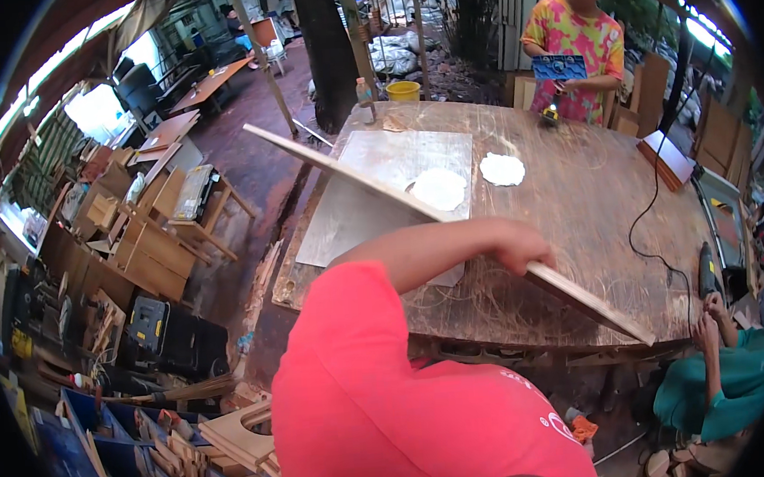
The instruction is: The person trims the edges of a wooden panel using an edge trimmer, rotating and flipping the panel by hand to trim along its different sides.
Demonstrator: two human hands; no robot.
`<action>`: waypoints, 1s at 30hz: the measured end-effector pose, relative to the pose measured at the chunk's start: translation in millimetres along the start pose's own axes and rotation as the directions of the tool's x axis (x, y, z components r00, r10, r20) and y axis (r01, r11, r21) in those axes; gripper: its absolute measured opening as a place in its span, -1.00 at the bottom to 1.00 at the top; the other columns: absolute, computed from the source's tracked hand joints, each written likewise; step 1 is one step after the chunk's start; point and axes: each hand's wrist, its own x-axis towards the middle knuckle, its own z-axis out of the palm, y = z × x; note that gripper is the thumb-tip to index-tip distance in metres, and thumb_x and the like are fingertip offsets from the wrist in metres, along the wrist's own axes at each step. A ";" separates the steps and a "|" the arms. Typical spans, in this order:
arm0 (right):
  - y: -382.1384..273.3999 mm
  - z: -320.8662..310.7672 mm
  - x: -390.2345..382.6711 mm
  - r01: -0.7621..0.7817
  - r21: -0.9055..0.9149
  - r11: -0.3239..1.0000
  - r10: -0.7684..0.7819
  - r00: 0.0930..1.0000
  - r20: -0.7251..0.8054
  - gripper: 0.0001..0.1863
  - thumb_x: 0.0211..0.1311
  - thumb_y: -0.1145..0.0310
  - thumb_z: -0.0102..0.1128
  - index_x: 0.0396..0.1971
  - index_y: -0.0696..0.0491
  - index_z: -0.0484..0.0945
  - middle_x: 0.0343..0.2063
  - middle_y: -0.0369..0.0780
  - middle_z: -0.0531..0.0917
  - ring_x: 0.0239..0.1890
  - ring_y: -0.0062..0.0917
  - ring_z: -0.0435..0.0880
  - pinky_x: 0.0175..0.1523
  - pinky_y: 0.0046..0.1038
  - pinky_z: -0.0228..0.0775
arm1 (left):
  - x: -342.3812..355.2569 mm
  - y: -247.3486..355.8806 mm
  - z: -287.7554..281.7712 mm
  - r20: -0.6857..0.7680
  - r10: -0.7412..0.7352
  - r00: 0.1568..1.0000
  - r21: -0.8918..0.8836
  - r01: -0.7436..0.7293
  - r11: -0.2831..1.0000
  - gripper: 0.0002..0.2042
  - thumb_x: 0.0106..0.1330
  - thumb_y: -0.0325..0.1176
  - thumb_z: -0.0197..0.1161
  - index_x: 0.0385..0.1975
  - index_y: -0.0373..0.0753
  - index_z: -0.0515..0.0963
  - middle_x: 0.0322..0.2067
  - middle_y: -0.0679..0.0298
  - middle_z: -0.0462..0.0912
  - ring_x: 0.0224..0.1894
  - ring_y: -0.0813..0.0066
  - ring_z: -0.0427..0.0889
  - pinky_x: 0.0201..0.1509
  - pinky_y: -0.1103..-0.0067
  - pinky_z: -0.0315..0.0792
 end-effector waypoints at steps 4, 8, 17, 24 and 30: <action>-14.2 17.3 6.0 0.073 0.040 0.996 -0.066 0.986 -0.154 -0.85 0.32 0.25 0.05 -0.16 -0.11 0.50 -0.53 -0.42 0.48 -0.60 -0.72 0.39 -0.57 -0.65 0.19 | 42.6 -53.8 -21.8 -0.070 0.105 0.992 -0.102 -0.112 0.989 -0.52 -0.03 -0.47 0.27 0.01 -0.13 0.55 -0.18 0.10 0.67 -0.11 0.10 0.62 -0.04 0.36 0.46; -35.3 64.7 2.2 0.203 -0.008 0.979 -0.201 0.962 -0.187 -0.82 0.32 0.26 0.05 -0.12 -0.11 0.50 -0.51 -0.41 0.50 -0.59 -0.72 0.40 -0.57 -0.64 0.20 | 48.2 -78.9 -36.2 -0.179 0.100 0.979 -0.050 -0.110 0.993 -0.60 0.08 -0.27 0.37 -0.05 -0.15 0.58 -0.20 0.09 0.68 -0.12 0.12 0.63 -0.05 0.32 0.46; -44.4 90.9 -41.3 0.378 -0.018 0.926 -0.366 0.882 -0.296 -0.74 0.32 0.29 0.06 -0.01 -0.09 0.48 -0.45 -0.38 0.54 -0.56 -0.71 0.42 -0.56 -0.63 0.21 | 76.4 -80.5 -48.7 -0.319 0.087 0.944 0.181 -0.029 0.983 -0.59 0.10 0.07 0.33 -0.33 -0.20 0.61 -0.36 0.08 0.67 -0.23 0.01 0.63 -0.16 0.21 0.47; -50.1 68.5 -44.7 0.493 -0.032 0.869 -0.481 0.829 -0.286 -0.68 0.32 0.31 0.07 0.07 -0.08 0.46 -0.41 -0.36 0.57 -0.54 -0.70 0.44 -0.55 -0.62 0.22 | 10.4 -126.9 -41.4 -0.515 -0.006 0.857 0.261 0.163 0.951 -0.50 0.10 0.20 0.27 -0.36 -0.21 0.57 -0.41 0.04 0.64 -0.25 -0.04 0.62 -0.16 0.19 0.47; -85.4 72.0 -61.3 0.452 0.013 0.892 -0.442 0.877 -0.190 -0.56 0.36 0.27 0.10 0.22 -0.05 0.39 -0.24 -0.29 0.62 -0.52 -0.71 0.44 -0.54 -0.61 0.22 | -74.8 -172.6 -34.3 -0.698 -0.157 0.699 0.207 0.406 0.890 -0.42 0.09 0.31 0.19 -0.45 -0.22 0.55 -0.46 0.10 0.62 -0.30 0.02 0.62 -0.26 0.23 0.45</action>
